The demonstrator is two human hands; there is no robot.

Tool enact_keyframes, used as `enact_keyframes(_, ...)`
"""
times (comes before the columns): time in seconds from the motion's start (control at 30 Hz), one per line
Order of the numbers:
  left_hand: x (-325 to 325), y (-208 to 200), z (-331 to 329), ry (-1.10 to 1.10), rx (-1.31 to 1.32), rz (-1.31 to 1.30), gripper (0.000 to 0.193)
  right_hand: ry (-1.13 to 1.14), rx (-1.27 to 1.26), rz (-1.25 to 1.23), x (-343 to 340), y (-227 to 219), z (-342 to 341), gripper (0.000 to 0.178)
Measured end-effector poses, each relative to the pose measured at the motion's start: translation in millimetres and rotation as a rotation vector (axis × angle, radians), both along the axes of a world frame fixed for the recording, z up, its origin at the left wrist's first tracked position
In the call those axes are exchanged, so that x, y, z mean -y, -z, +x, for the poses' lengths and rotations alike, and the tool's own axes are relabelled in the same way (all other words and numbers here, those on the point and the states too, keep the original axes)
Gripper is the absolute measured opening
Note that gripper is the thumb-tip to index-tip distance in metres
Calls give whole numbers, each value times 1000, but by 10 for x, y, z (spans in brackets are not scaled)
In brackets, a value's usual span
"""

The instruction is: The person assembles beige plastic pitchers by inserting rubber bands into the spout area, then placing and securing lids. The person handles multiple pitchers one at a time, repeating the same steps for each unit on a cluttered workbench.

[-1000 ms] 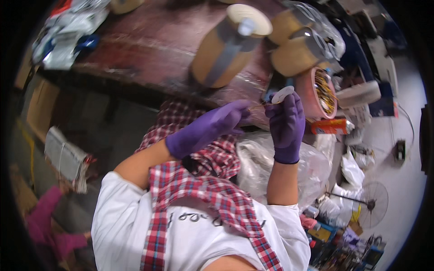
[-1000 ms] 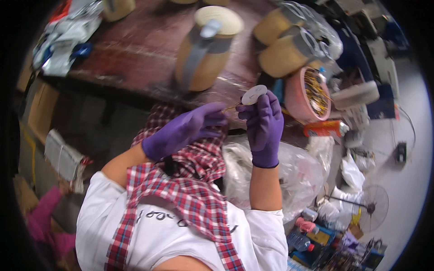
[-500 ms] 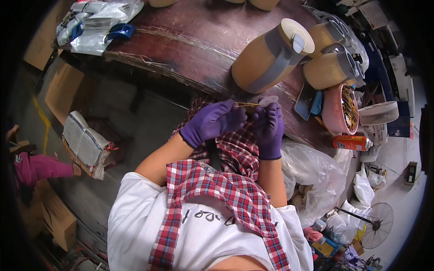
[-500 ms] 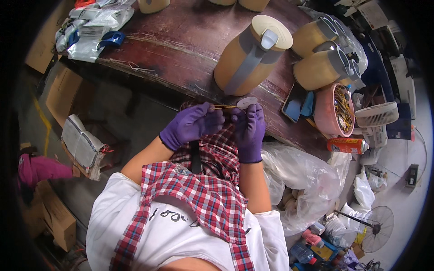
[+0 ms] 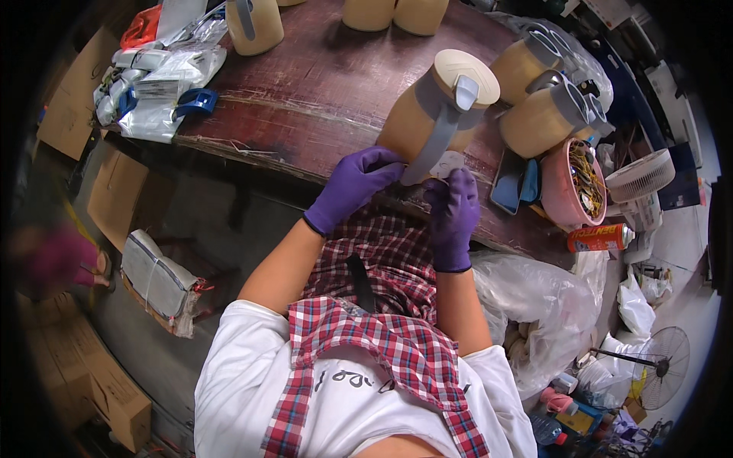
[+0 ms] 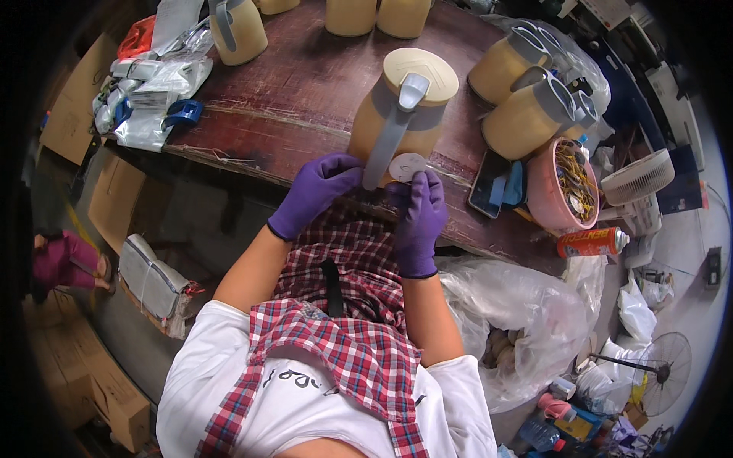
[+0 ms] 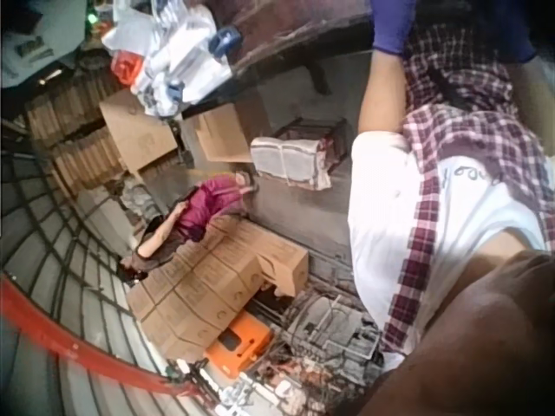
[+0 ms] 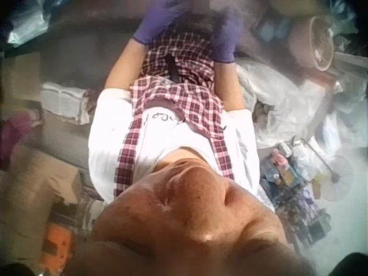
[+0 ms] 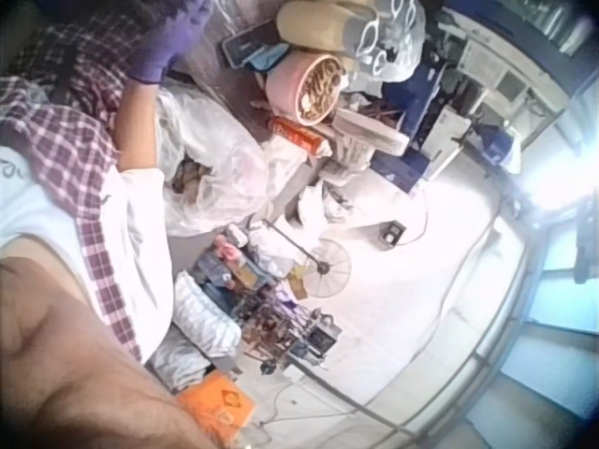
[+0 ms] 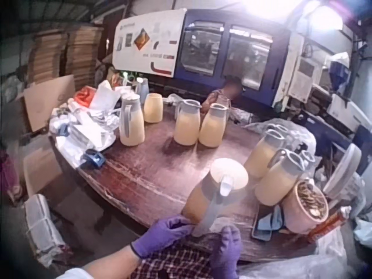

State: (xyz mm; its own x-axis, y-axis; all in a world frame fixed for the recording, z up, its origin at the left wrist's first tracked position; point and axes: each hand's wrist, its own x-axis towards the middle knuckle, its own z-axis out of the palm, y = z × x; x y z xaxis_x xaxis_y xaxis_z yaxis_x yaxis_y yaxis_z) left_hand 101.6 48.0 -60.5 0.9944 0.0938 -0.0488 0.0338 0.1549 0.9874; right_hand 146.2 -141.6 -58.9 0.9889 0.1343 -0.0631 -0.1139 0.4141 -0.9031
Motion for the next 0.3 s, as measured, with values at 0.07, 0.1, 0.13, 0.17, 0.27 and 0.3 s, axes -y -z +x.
enact_keyframes(0.07, 43, 19, -28, -9, -9, -145, 27, -15, -9, -48, -12, 78, -44, 31)
enact_keyframes(0.1, 65, 44, -54, -16, -16, -219, 28, -12, -46, -29, -21, 148, -85, 31)
enact_keyframes(0.13, 68, 83, -81, -6, -63, -239, 30, -10, -84, -11, -32, 230, -129, 32)
enact_keyframes(0.17, 53, 144, -132, -3, -112, -259, 32, -14, -125, 7, -43, 288, -173, 33)
enact_keyframes(0.27, 53, 261, -252, -47, -261, -399, 41, -56, -214, 66, -37, 364, -238, 34)
enact_keyframes(0.3, 61, 279, -279, -73, -309, -458, 44, -71, -210, 41, -35, 351, -238, 40)
